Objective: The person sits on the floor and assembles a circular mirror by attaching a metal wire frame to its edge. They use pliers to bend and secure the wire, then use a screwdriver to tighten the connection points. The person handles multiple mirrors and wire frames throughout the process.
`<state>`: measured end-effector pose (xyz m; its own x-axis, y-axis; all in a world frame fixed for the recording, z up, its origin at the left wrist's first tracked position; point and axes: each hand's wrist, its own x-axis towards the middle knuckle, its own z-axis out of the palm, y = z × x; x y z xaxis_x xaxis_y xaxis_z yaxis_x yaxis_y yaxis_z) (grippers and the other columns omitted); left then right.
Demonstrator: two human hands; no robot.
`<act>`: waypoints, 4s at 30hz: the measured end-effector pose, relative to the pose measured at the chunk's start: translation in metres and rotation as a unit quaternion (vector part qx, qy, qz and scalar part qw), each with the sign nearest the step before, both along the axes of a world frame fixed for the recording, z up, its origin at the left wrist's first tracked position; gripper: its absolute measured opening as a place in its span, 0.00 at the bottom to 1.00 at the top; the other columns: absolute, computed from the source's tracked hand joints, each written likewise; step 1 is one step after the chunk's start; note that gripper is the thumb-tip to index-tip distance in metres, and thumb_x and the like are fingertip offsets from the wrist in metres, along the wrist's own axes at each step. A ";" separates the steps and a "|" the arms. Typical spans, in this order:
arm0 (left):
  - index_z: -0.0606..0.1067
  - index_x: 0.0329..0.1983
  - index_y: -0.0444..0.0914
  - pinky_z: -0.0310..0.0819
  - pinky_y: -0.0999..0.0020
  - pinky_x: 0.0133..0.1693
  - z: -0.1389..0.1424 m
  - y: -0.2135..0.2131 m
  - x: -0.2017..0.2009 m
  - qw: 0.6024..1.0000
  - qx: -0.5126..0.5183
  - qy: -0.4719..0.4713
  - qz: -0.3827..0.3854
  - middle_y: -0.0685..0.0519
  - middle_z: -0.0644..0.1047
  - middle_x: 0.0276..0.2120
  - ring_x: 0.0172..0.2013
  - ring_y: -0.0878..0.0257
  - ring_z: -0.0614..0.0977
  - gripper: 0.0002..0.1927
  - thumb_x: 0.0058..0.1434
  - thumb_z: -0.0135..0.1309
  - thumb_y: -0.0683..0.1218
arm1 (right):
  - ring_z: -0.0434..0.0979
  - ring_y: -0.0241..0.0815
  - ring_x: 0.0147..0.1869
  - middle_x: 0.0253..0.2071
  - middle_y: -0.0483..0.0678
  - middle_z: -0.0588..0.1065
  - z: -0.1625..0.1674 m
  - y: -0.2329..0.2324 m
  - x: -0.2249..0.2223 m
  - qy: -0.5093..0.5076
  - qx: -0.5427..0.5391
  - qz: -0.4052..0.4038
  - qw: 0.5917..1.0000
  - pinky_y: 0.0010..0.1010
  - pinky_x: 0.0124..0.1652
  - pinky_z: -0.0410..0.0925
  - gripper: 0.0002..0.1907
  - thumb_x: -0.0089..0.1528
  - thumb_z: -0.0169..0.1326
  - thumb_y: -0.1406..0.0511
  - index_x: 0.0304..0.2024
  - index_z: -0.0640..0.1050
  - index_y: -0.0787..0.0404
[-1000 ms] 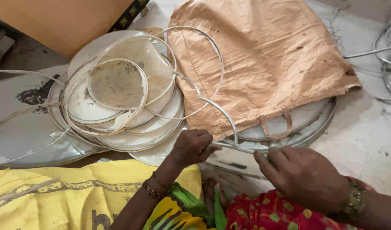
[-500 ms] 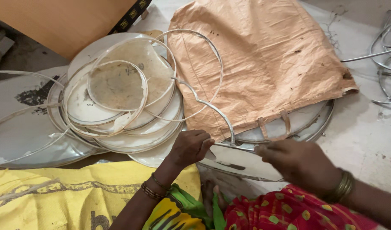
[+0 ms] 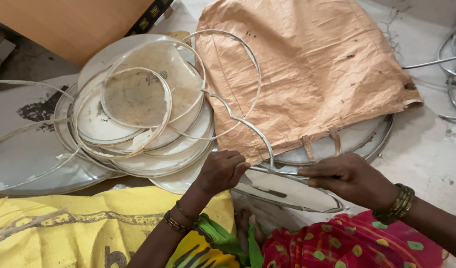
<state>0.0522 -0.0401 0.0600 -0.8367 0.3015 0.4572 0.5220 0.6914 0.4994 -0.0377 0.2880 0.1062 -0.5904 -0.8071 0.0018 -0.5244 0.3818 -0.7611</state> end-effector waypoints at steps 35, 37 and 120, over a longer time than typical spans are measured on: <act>0.70 0.26 0.39 0.69 0.57 0.27 -0.004 -0.001 0.000 1.000 -0.022 -0.007 0.002 0.49 0.71 0.23 0.25 0.50 0.77 0.14 0.64 0.59 0.48 | 0.85 0.46 0.36 0.39 0.48 0.85 0.021 -0.011 0.001 0.072 -0.016 0.033 0.997 0.36 0.35 0.75 0.18 0.57 0.59 0.61 0.50 0.84 0.53; 0.70 0.26 0.39 0.69 0.57 0.27 -0.004 0.000 0.000 1.000 -0.021 -0.006 -0.001 0.49 0.71 0.23 0.25 0.50 0.77 0.14 0.64 0.59 0.48 | 0.86 0.43 0.33 0.39 0.47 0.85 0.019 -0.013 0.001 0.021 0.038 0.014 0.999 0.35 0.35 0.76 0.18 0.58 0.59 0.58 0.50 0.84 0.52; 0.67 0.30 0.39 0.72 0.57 0.29 -0.004 0.004 -0.005 1.000 -0.016 -0.009 -0.024 0.51 0.71 0.24 0.25 0.52 0.77 0.05 0.54 0.52 0.43 | 0.79 0.43 0.28 0.30 0.47 0.78 0.049 -0.010 0.035 0.334 0.165 0.070 0.925 0.35 0.25 0.71 0.20 0.57 0.56 0.68 0.53 0.78 0.59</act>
<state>0.0476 -0.0363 0.0561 -0.8292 0.3552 0.4316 0.5457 0.6815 0.4876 -0.0024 0.2779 0.1552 -0.4359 -0.8974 0.0689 -0.8978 0.4282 -0.1027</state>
